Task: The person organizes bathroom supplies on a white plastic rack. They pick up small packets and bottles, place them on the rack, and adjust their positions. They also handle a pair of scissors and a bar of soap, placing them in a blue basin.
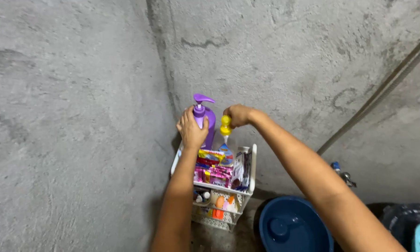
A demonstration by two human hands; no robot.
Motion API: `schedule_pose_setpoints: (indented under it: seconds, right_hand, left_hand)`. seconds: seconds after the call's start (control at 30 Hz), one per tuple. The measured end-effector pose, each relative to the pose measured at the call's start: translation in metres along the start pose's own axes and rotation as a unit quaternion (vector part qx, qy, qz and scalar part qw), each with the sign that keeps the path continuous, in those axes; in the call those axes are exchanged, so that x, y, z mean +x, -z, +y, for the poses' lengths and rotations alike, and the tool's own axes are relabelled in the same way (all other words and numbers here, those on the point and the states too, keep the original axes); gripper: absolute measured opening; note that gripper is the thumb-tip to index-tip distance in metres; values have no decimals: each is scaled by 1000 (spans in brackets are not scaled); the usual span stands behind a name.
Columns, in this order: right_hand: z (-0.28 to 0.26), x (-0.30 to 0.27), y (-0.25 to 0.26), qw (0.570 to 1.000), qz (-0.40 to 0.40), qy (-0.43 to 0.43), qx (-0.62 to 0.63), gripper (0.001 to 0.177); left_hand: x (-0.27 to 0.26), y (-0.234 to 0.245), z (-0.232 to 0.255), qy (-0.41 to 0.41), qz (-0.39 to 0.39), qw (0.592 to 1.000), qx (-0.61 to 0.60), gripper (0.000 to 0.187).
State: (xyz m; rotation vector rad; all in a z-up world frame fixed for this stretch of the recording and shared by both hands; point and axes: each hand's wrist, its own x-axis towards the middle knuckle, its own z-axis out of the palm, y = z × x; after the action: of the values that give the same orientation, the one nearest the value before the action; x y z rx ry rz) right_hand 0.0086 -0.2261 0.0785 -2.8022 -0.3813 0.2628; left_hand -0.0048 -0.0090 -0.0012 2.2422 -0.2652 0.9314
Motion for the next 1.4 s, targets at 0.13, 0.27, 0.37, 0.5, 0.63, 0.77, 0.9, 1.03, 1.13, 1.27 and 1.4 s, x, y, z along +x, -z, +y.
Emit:
schedule_pose_setpoints:
  seconds: [0.13,0.27,0.37,0.5,0.63,0.77,0.9,1.03,1.13,1.27,1.4]
  right_hand:
    - [-37,-25,44,1000,-22,2,19,66]
    - [-111,-49,78,960,208,106,157,54]
    - [-116,-11,56,965,182,153,112,47]
    - [-105,37,30,972,173,141,69,30]
    - [-89,68,8,964,237,119,-8,22]
    - [-85,68,2,953,276,117,-48,19]
    - [-90,49,20,959,245,136,-25,17]
    - [-104,23,36,964,208,167,-1,18]
    - [-109,14,42,963,184,196,13,21]
    - [-150,-71,84,945,207,222,122,47]
    - [-38,-37,57,873,345,196,282,41]
  left_hand:
    - [3,-4,-5,13,-20,1000,-12,66]
    - [7,-12,-18,15,-56,998,-15,68]
    - [7,-18,-22,7,-57,998,-17,75]
    - [6,-8,-17,20,-68,997,-26,79]
    - [5,-16,-21,28,-85,995,-40,84]
    - [2,-22,-22,26,-80,995,-50,87]
    - [3,-26,-23,0,-69,996,-60,85]
    - [2,-24,-23,-12,-48,996,-72,84]
    - [3,-23,-26,-7,-56,995,-79,84]
    - [8,-19,-30,15,-112,990,-80,89]
    - [17,-7,-34,-11,-158,986,-53,106]
